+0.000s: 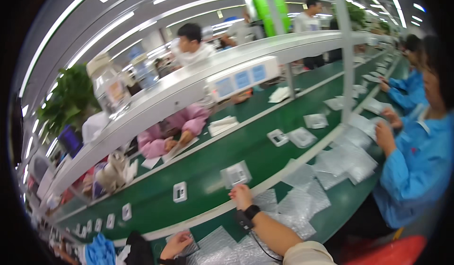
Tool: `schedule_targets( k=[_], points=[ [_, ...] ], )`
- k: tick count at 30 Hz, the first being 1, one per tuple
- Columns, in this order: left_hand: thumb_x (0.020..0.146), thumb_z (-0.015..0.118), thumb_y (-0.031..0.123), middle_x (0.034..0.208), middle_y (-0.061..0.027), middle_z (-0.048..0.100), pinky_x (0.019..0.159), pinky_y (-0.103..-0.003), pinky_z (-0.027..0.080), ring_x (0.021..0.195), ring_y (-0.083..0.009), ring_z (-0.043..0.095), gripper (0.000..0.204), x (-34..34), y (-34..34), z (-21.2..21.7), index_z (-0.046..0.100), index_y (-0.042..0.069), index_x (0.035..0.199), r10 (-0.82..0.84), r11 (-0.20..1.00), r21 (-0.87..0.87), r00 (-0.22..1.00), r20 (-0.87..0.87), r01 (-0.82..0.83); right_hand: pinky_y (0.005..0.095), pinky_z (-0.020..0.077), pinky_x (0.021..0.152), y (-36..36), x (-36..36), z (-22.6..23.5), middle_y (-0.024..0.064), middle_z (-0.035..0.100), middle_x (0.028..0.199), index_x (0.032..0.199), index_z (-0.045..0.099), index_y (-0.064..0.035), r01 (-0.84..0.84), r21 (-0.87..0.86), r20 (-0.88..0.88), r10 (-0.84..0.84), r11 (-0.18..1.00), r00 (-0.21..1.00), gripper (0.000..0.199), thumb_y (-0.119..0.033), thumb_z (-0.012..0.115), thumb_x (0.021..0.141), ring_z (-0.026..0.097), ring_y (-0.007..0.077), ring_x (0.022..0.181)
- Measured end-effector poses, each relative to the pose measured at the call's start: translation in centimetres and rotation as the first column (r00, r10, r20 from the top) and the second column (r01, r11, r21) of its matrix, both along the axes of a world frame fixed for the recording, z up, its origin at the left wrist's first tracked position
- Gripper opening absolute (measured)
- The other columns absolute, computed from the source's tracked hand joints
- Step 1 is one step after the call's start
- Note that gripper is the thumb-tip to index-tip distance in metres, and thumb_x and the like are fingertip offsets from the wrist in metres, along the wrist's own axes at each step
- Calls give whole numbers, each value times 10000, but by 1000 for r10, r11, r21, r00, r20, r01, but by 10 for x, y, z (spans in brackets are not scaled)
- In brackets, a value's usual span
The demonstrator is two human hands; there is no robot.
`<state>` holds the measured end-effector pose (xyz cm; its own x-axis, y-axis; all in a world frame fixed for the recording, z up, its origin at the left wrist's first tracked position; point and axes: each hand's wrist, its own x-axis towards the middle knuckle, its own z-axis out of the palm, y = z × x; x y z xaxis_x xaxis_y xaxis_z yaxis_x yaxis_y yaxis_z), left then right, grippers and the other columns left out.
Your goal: Packaging small electronic components into bubble wrap protective bags at a production line.
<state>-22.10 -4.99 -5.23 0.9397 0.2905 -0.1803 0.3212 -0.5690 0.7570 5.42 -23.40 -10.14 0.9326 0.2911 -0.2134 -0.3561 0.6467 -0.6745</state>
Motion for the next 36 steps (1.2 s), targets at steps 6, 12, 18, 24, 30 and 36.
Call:
schedule_targets(
  k=[6,12,18,24,30,36],
  points=[
    [805,590,365,956,-12,574,660,-266,452,801,-134,554,459,11,17,-24,482,146,1193,-28,989,-142,999,46,34,275,443,492,-13,-7,11,60,527,650,825,506,-47,-40,-120,50,47,992,998,59,-102,504,802,533,159,543],
    [838,551,338,936,-34,583,652,-255,457,812,-126,563,433,-2,30,1,470,110,1197,113,826,-541,987,-113,-157,268,439,500,-2,-18,16,51,526,645,820,525,-44,-47,-209,94,68,977,993,63,-103,514,801,520,143,535],
    [860,520,321,967,-38,586,623,-231,455,816,-127,568,417,-3,43,-1,461,93,1204,178,585,-785,977,-120,-203,265,439,505,-1,-18,18,47,524,649,807,529,-43,-55,-238,136,90,970,987,54,-95,514,805,520,141,548],
    [873,504,283,969,-86,584,734,-317,457,870,-183,562,378,-9,47,-10,449,82,1187,240,364,-924,970,-25,-114,261,434,516,-7,-20,18,45,519,652,806,529,-42,-51,-264,184,102,963,978,47,-82,506,813,514,138,560],
    [898,451,217,984,-179,570,806,-399,477,912,-293,578,325,-6,57,-18,415,43,1170,247,119,-993,968,39,9,253,417,531,-4,-24,19,48,518,663,823,528,-41,-42,-309,199,108,950,974,45,-71,495,819,506,134,576],
    [912,409,269,1022,-206,558,826,-476,450,919,-330,567,351,-1,61,-23,409,51,1187,265,173,-985,963,56,9,246,402,546,-6,-23,19,48,517,669,841,526,-42,-39,-287,266,119,957,957,49,-61,486,820,497,137,582]
  ],
)
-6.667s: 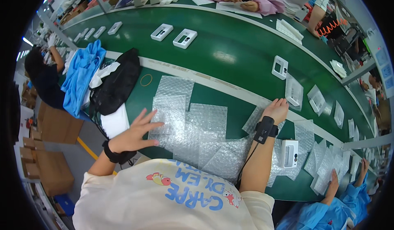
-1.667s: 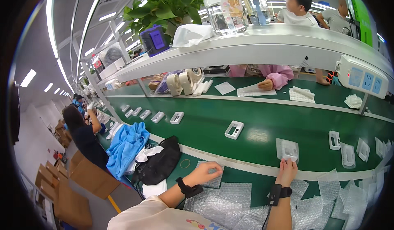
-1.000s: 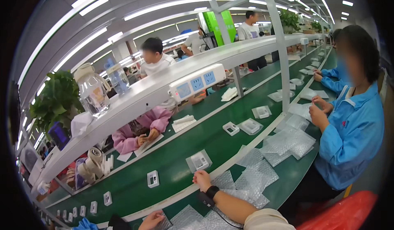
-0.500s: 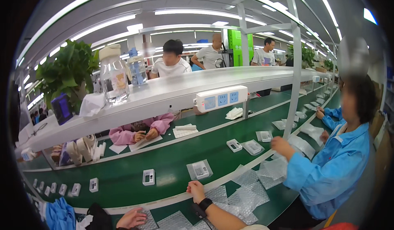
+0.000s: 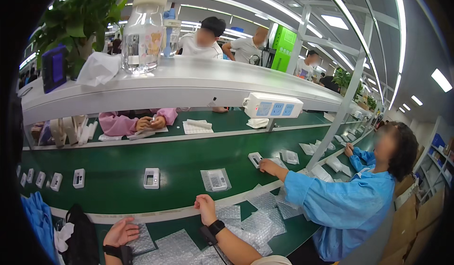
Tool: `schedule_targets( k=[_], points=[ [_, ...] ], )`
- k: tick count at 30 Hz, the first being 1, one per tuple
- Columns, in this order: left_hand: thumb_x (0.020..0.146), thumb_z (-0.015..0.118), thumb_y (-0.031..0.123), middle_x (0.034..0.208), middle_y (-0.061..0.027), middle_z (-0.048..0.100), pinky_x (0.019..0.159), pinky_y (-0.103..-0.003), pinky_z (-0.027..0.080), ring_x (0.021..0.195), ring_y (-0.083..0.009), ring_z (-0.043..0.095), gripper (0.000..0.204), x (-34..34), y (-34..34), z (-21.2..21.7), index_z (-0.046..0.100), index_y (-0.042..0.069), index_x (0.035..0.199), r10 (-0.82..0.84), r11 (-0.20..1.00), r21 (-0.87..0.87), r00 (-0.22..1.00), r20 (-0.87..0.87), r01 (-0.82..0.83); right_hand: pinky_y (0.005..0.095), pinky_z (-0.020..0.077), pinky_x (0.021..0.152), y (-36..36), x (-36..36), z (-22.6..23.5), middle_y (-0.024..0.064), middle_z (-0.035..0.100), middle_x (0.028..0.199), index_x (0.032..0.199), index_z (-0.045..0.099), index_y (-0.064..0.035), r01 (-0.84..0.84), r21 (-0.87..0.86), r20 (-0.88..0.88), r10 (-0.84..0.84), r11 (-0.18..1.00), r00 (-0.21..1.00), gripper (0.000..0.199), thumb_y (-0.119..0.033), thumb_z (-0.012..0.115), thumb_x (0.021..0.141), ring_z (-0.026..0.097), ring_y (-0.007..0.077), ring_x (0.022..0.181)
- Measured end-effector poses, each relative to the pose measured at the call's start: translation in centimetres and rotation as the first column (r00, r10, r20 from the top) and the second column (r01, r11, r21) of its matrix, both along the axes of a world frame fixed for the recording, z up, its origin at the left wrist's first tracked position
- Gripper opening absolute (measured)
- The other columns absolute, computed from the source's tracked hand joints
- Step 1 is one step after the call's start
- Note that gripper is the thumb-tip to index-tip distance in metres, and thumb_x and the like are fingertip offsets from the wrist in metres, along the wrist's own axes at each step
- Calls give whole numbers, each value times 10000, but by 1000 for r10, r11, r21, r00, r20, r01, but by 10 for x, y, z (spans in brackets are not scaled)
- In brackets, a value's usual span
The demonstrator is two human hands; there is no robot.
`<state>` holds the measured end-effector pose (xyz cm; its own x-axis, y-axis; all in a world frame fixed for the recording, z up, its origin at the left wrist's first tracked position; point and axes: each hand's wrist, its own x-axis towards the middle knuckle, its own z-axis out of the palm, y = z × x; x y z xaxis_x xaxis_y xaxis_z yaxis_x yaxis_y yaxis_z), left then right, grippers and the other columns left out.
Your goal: Packaging small electronic components into bubble wrap protective bags at a production line.
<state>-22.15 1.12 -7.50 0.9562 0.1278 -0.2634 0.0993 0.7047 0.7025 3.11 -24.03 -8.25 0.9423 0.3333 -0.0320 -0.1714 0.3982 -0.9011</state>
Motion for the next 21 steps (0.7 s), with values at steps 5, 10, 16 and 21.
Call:
schedule_targets(
  k=[5,10,16,21],
  points=[
    [916,401,265,1011,-201,562,809,-469,462,907,-319,577,342,1,0,2,411,52,1183,14,1000,-16,1000,-4,-14,236,421,541,3,-2,3,34,516,662,832,530,-46,-8,-55,11,9,998,1000,56,-86,492,825,499,118,576],
    [916,413,268,1075,-157,544,823,-418,462,998,-294,547,363,-23,1,-1,390,77,1223,-24,999,21,1000,-1,24,225,381,496,10,-12,-5,7,484,624,803,521,-59,-49,-96,239,71,994,969,87,-141,508,828,471,94,554],
    [914,413,322,1098,-116,530,849,-351,450,987,-203,536,405,6,-5,-1,386,100,1251,-111,993,31,993,47,110,222,361,475,-7,-3,-4,7,456,605,812,515,-56,18,-95,181,-1,995,984,48,-89,480,815,439,89,536],
    [919,399,323,1098,-112,518,853,-345,449,998,-197,526,409,-6,-4,3,379,81,1249,-36,997,75,999,28,34,217,361,482,8,-5,-8,8,463,612,818,509,-61,-33,-111,103,45,993,994,37,-67,473,812,442,89,535]
  ],
)
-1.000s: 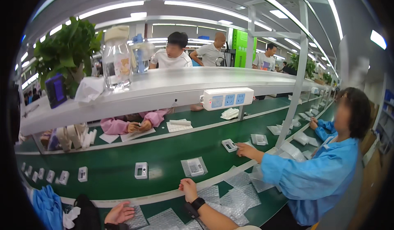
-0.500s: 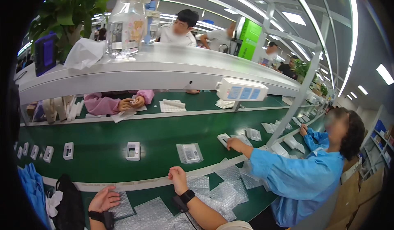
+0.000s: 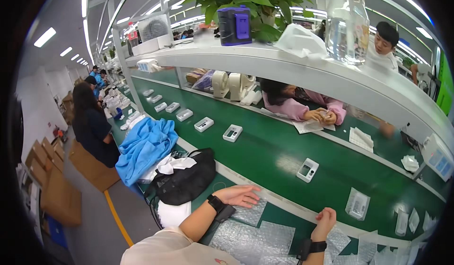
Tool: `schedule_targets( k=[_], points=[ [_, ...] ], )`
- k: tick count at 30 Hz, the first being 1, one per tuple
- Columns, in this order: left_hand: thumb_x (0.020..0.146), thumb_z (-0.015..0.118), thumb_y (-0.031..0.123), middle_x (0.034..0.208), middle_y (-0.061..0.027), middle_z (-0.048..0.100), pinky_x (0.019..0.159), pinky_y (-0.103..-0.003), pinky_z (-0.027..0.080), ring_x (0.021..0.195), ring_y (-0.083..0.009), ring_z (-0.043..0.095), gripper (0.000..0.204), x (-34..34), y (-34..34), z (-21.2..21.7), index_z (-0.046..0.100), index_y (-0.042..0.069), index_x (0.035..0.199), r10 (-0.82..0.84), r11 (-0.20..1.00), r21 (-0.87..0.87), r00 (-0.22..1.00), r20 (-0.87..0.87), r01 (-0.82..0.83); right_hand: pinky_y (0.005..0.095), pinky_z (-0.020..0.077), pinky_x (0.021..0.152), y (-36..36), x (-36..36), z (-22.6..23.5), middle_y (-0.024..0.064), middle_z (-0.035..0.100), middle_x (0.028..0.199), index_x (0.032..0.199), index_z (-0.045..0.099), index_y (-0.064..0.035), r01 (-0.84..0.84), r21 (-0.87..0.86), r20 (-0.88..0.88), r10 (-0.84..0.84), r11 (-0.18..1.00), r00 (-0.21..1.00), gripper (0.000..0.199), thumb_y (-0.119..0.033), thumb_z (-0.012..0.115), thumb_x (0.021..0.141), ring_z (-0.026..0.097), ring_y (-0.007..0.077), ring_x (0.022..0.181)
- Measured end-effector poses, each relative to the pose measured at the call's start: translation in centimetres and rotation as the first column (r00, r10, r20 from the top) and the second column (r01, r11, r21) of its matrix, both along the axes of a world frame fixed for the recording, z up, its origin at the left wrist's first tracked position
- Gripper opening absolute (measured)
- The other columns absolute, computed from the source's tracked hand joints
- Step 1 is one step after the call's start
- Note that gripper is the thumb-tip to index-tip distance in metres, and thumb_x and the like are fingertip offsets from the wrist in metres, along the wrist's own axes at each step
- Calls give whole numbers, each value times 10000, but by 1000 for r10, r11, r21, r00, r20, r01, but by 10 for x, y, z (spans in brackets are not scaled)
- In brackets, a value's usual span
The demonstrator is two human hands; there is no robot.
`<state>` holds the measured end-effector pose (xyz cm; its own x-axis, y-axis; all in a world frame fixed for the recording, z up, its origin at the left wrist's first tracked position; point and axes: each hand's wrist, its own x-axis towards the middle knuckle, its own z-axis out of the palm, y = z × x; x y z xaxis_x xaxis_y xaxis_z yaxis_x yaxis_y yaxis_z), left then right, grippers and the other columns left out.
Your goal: Packaging small electronic components into bubble wrap protective bags at a production line.
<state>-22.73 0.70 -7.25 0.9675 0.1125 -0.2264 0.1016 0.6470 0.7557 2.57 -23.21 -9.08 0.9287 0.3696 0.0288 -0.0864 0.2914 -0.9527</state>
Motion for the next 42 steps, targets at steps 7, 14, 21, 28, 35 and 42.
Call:
schedule_targets(
  k=[7,14,21,28,35,42],
  points=[
    [929,371,308,1130,-108,508,871,-353,441,1015,-196,523,432,8,3,1,329,71,1288,-15,1000,-25,1000,15,15,198,336,457,2,9,-1,-6,454,598,804,507,-81,8,32,-19,-8,999,1000,31,-79,480,819,428,79,505],
    [933,357,305,1142,-114,501,884,-357,434,1029,-201,516,436,7,3,-6,314,66,1295,-41,997,-64,998,45,44,209,345,464,0,3,5,2,455,601,801,498,-67,10,9,-53,-9,1000,999,36,-49,467,807,433,83,508],
    [935,352,301,1150,-118,497,886,-363,433,1028,-208,516,437,4,2,-4,307,61,1298,-27,998,-58,999,31,29,209,344,447,0,-1,7,2,451,591,805,502,-72,-9,21,-51,10,1000,999,39,-48,471,807,427,81,497],
    [898,442,322,1136,-127,517,853,-372,452,1003,-228,542,456,11,6,-4,351,80,1274,-20,999,-38,1000,-9,20,209,354,450,-1,4,-1,4,477,608,839,528,-65,-59,75,-7,60,995,998,41,-101,507,833,438,83,517],
    [851,557,180,1058,-92,533,842,-323,434,950,-179,535,411,20,-14,55,408,46,1210,-23,710,703,999,-37,43,214,396,517,17,-3,13,25,524,646,839,531,-37,-125,-18,80,126,992,989,44,-72,517,816,486,96,558],
    [726,637,225,749,-125,588,577,-308,440,619,-198,550,562,12,-95,238,393,-30,1164,-79,695,314,366,927,-647,205,426,533,-1,0,7,22,538,663,843,526,-31,-169,-95,98,178,981,979,35,-37,516,811,508,90,566]
  ],
)
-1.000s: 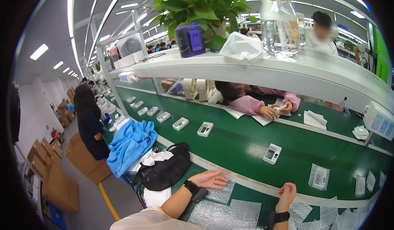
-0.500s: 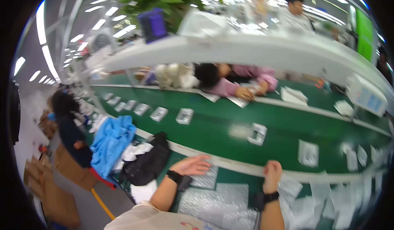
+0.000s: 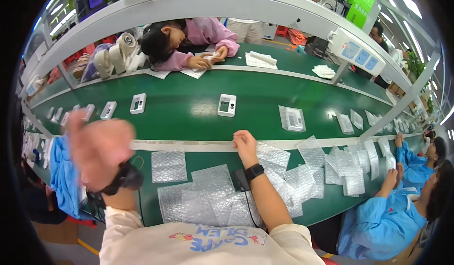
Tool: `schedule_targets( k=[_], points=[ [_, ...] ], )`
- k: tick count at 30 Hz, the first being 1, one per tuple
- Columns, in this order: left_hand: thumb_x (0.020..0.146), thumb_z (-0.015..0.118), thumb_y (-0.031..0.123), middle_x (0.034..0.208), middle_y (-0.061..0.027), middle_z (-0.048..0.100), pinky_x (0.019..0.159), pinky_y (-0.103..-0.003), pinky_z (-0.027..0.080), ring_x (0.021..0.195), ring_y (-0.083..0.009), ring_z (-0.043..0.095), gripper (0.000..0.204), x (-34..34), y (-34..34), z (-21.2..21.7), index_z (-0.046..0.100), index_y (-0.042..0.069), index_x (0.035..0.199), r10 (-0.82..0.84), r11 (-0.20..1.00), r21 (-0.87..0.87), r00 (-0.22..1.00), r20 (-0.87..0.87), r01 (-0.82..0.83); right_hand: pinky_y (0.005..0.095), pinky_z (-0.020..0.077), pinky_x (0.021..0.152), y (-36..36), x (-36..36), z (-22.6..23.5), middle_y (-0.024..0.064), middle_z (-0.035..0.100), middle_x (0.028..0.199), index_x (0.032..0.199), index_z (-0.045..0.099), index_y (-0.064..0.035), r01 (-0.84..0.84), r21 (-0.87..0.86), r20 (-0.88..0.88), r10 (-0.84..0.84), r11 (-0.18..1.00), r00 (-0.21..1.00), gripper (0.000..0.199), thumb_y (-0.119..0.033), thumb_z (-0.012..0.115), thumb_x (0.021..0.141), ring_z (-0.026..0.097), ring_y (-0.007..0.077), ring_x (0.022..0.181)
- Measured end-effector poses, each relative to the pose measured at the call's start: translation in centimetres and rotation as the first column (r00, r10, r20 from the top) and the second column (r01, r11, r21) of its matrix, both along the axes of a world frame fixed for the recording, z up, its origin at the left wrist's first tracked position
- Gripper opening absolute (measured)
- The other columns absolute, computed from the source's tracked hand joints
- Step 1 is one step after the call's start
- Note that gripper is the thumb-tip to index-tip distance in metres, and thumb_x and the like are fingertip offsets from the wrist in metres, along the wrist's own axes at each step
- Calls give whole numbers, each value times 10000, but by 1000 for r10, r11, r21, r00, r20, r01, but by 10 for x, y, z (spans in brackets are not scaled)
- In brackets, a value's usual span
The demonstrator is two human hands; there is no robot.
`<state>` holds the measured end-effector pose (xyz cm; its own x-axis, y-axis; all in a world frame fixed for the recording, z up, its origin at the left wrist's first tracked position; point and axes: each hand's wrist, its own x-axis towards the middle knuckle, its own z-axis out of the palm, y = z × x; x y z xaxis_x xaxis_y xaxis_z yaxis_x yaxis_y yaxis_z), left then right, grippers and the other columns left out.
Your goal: Packaging small electronic components into bubble wrap protective bags at a production line.
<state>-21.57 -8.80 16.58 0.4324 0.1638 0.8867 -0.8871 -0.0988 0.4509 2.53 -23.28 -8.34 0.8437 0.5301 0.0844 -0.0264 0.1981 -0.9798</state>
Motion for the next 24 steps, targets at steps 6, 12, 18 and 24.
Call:
schedule_targets(
  k=[6,12,18,24],
  points=[
    [861,529,256,941,-58,579,722,-289,434,881,-132,537,274,-50,-23,73,525,104,1088,-251,891,409,965,79,198,202,422,519,13,-9,-5,15,533,660,839,524,-27,-54,-11,35,54,998,998,33,-24,523,806,505,82,560],
    [854,532,244,912,-52,581,707,-285,431,852,-133,536,241,-30,-11,73,531,100,1048,-254,904,376,963,87,205,202,410,501,28,10,-7,4,520,651,832,525,-36,-68,-5,80,68,998,994,27,-51,535,812,495,77,550],
    [847,536,229,878,-45,583,689,-281,428,816,-133,536,203,-39,-1,120,537,97,1001,-133,850,525,954,269,-30,218,383,449,25,9,-19,-8,497,621,824,537,-60,-76,-35,217,82,997,973,33,-87,518,822,464,75,509],
    [839,540,215,844,-37,584,671,-277,424,781,-134,535,167,-80,6,172,544,93,953,-107,733,621,854,510,-279,244,390,448,-3,-31,-2,17,496,562,755,539,-58,18,-61,333,3,998,943,26,-72,526,773,477,97,488]
  ],
)
